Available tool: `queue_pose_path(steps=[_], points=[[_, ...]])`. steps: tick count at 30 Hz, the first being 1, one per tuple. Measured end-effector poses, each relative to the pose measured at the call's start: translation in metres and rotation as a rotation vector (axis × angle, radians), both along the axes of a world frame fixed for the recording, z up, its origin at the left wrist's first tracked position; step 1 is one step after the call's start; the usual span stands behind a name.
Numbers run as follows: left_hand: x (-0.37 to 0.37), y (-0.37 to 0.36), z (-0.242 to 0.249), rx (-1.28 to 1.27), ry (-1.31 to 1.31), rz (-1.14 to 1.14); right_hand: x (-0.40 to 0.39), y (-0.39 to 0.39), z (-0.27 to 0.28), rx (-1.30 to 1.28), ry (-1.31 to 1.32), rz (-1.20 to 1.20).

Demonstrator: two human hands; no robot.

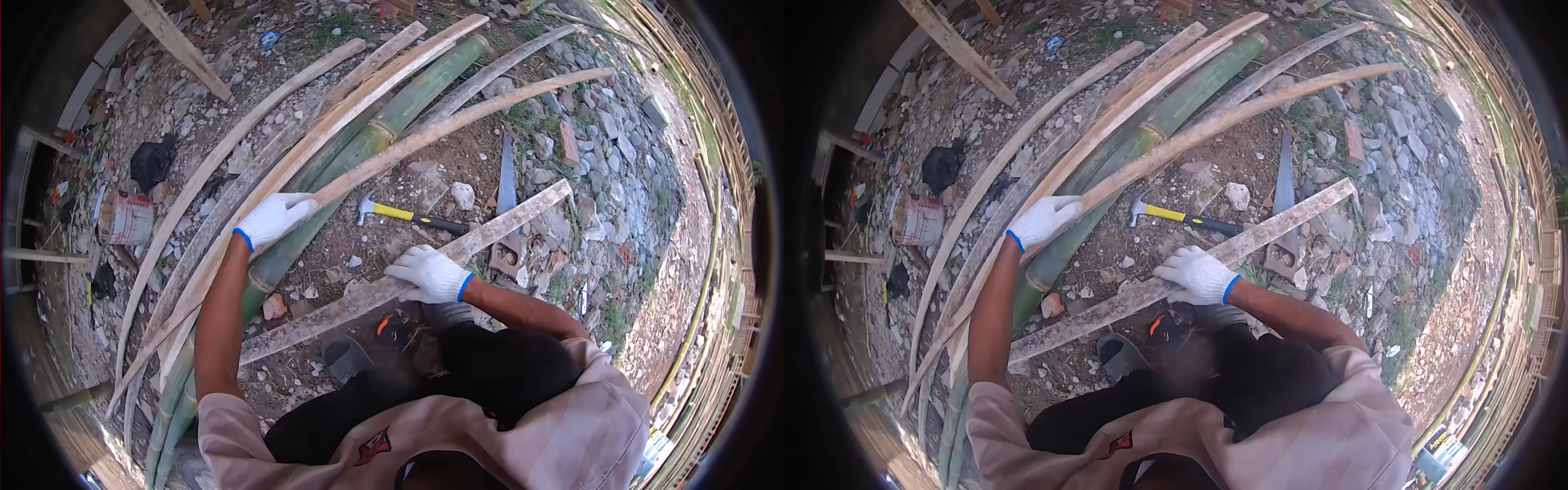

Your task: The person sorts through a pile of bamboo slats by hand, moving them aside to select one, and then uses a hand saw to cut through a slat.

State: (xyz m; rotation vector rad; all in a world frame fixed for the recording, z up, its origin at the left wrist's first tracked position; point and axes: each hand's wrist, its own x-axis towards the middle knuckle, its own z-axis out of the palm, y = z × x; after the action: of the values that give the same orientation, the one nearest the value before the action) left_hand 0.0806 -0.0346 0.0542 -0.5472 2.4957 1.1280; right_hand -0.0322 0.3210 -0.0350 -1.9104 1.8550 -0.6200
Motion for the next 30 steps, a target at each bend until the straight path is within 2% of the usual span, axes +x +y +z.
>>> queue_pose_path(steps=[1, 2, 6, 9, 13, 16, 17, 18, 19, 20, 21, 22, 23, 25, 27, 28, 30], points=[[0.000, 0.001, 0.002, 0.071, -0.063, 0.024, 0.001, -0.001, 0.007, 0.046, -0.036, 0.008], [0.004, 0.000, -0.006, 0.095, -0.014, 0.025, 0.005, -0.003, 0.014, 0.084, -0.027, 0.025], [0.010, 0.005, -0.005, -0.056, 0.092, -0.059, 0.024, -0.006, 0.008, 0.120, -0.013, 0.068], [0.012, 0.006, -0.015, -0.064, 0.150, -0.052, 0.036, -0.008, 0.001, 0.117, -0.008, 0.105], [0.013, 0.007, -0.015, -0.003, 0.136, -0.006, 0.040, -0.010, -0.014, 0.127, -0.044, 0.148], [0.011, 0.003, -0.011, -0.014, 0.126, 0.049, 0.037, -0.021, 0.003, 0.169, -0.053, 0.173], [0.009, 0.001, -0.007, 0.040, 0.025, 0.072, 0.035, -0.026, 0.006, 0.159, -0.054, 0.188], [0.007, -0.001, -0.003, 0.094, -0.073, 0.093, 0.031, -0.029, 0.006, 0.180, -0.216, 0.059], [0.007, -0.003, -0.004, 0.086, -0.073, 0.105, 0.025, -0.029, 0.004, 0.205, -0.378, -0.071], [0.006, -0.005, -0.005, 0.098, -0.065, 0.106, 0.020, -0.035, -0.005, 0.198, -0.663, -0.269], [0.005, -0.007, -0.007, 0.110, -0.056, 0.105, 0.007, -0.042, -0.012, 0.111, -0.803, -0.389], [0.005, -0.008, -0.012, 0.088, -0.021, 0.092, -0.007, -0.052, -0.005, 0.120, -1.016, -0.495], [0.007, -0.006, -0.010, 0.080, -0.019, 0.100, -0.025, -0.062, -0.007, 0.024, -1.024, -0.558], [0.011, -0.001, -0.006, 0.105, 0.012, 0.096, -0.063, -0.080, -0.017, 0.042, -1.369, -0.675], [0.011, 0.003, -0.009, 0.123, 0.029, 0.085, -0.084, -0.100, -0.007, 0.047, -1.557, -0.698], [0.012, 0.005, -0.014, 0.039, 0.092, 0.066, -0.082, -0.110, 0.001, 0.047, -1.553, -0.698], [0.018, 0.017, -0.032, -0.132, 0.265, 0.069, -0.074, -0.119, 0.014, 0.009, -1.582, -0.897]])
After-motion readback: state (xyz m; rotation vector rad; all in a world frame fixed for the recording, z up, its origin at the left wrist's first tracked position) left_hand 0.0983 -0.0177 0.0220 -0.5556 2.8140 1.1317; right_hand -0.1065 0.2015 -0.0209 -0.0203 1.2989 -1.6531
